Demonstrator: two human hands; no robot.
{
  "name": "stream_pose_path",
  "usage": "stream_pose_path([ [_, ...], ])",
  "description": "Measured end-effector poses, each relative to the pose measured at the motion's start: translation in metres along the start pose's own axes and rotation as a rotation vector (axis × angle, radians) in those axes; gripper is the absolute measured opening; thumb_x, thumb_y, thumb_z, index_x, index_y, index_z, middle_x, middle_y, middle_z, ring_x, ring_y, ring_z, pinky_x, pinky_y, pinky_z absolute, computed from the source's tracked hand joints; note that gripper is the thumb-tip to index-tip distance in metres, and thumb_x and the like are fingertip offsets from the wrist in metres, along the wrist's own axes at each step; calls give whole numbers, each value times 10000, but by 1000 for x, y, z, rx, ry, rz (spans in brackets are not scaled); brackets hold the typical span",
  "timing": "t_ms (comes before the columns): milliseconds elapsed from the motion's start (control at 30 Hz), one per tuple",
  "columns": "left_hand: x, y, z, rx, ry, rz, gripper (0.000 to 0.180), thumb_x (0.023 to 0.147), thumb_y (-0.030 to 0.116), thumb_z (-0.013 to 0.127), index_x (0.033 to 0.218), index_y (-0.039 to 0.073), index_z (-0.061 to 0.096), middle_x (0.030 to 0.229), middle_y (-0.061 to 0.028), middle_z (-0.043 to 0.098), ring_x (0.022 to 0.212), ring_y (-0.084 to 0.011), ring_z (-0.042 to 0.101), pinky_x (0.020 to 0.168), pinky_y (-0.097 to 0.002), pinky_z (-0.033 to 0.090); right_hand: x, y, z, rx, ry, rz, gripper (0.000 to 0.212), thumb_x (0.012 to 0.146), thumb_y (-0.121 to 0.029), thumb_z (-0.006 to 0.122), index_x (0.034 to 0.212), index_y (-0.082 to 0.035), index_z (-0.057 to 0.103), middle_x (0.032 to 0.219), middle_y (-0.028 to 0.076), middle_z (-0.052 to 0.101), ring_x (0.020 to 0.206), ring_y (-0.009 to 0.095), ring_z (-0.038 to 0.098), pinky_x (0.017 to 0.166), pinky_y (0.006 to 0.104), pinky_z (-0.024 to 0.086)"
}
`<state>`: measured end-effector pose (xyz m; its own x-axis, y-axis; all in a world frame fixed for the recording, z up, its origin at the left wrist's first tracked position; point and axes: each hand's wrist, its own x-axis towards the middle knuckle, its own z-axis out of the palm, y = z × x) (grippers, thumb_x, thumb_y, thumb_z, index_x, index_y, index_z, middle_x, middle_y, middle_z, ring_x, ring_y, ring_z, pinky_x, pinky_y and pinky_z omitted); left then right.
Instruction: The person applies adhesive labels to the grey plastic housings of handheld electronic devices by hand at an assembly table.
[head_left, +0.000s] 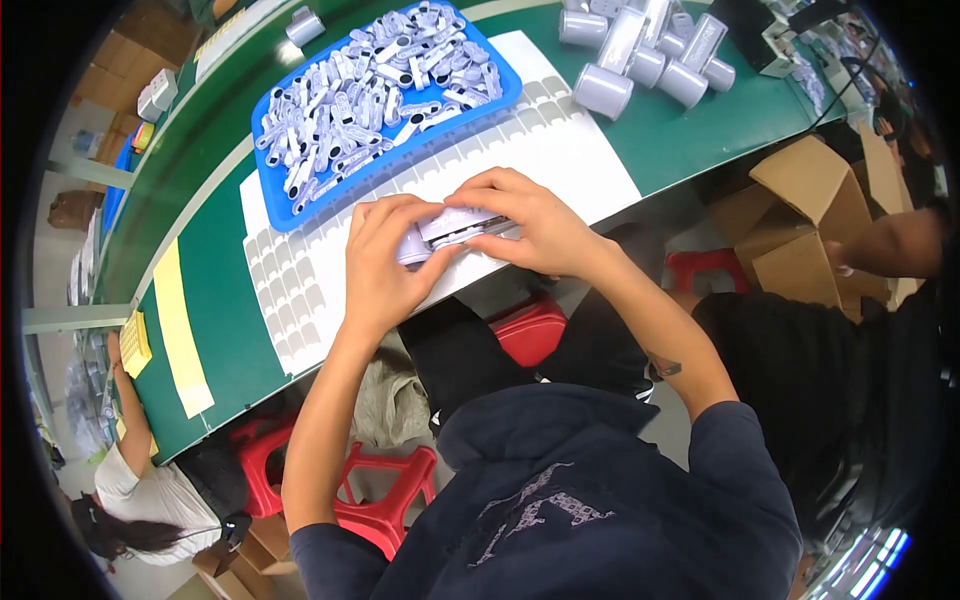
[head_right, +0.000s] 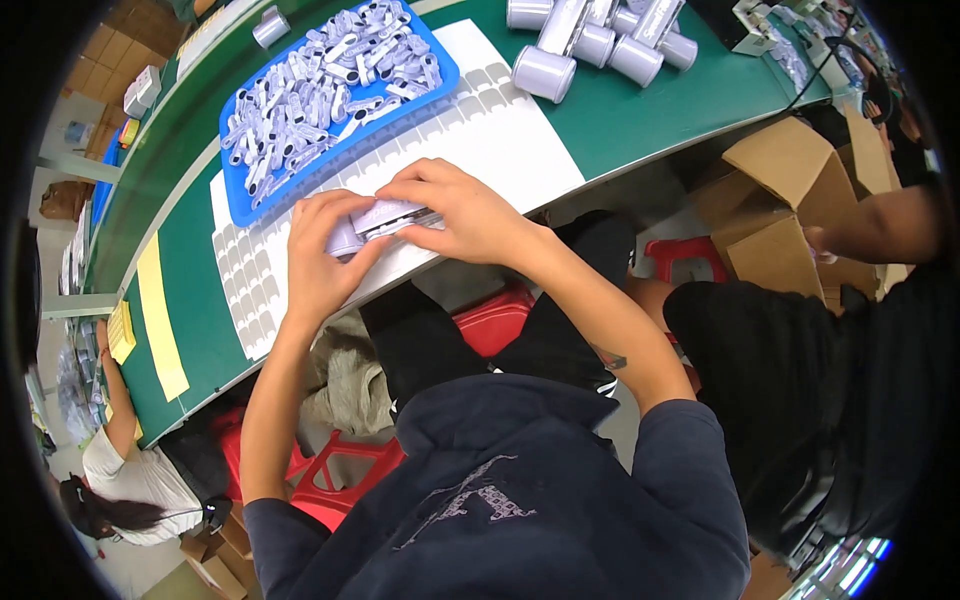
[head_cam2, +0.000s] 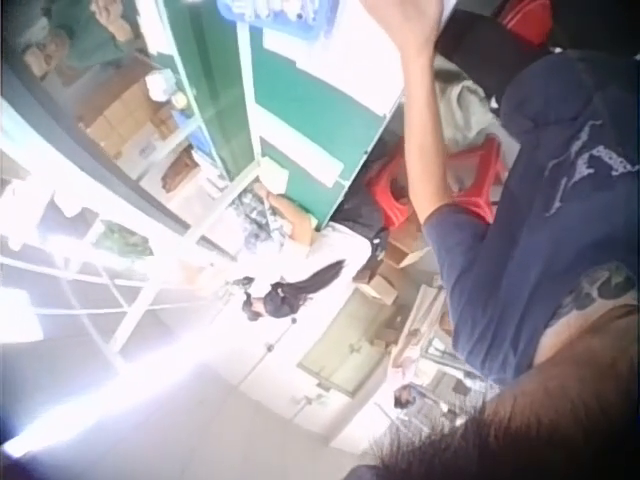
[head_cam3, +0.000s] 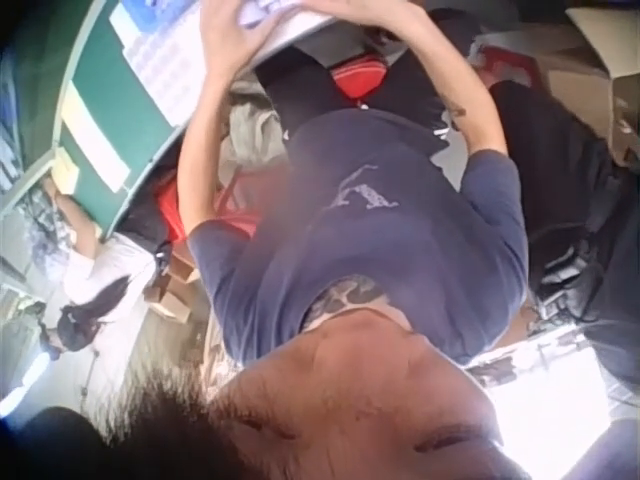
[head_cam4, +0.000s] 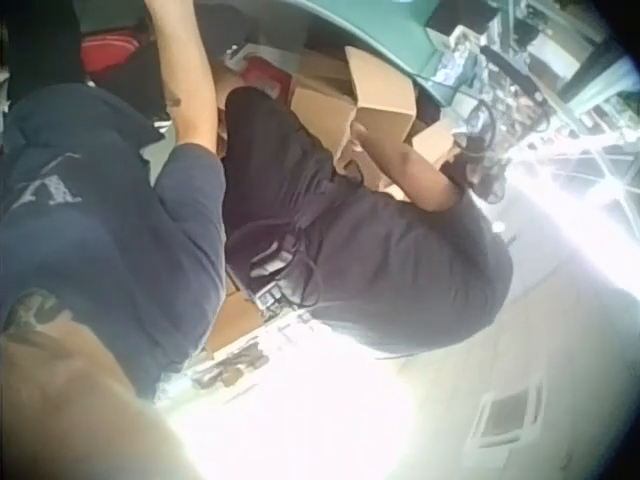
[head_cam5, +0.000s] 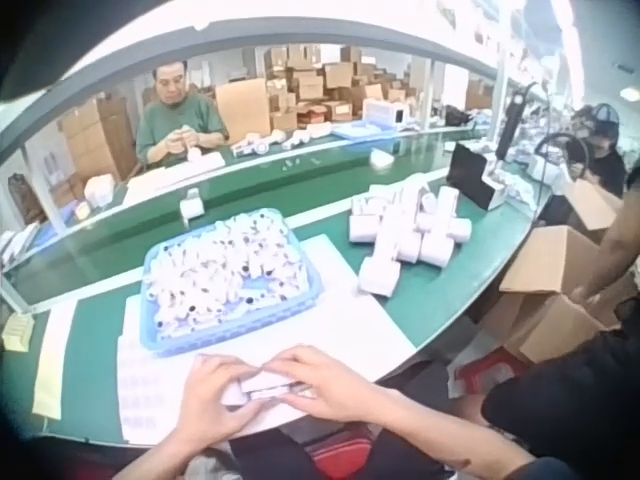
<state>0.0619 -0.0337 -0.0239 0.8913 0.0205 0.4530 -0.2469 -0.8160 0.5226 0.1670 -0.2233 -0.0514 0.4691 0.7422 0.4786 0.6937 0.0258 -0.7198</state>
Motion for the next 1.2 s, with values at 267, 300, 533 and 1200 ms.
stream_pose_path([
  [267,3,2,4,61,52,15,391,630,103,851,997,79,716,1005,-71,669,940,-269,573,830,-365,461,2,7,2,41,84,-20,390,769,-86,709,1150,-25,656,1091,123,630,1047,309,567,929,388,472],
  [300,4,3,4,80,35,-21,396,624,105,855,993,78,715,1006,-72,669,956,-274,581,846,-369,463,2,9,3,64,72,-5,406,765,-91,710,1162,-33,651,1121,125,618,1062,310,565,940,387,468],
  [533,13,8,-4,-28,-23,-210,414,620,103,872,998,44,714,1001,-113,694,937,-269,633,850,-356,504,-1,3,-11,272,160,112,556,747,-17,702,1288,-52,581,1296,139,523,1253,282,496,1048,370,403],
  [1200,92,60,-9,-232,-265,-357,523,631,191,859,1114,94,684,923,-87,660,867,-231,649,781,-325,508,-8,6,-12,1050,357,297,577,928,-36,602,1418,39,308,1237,144,551,1077,176,582,953,328,467],
])
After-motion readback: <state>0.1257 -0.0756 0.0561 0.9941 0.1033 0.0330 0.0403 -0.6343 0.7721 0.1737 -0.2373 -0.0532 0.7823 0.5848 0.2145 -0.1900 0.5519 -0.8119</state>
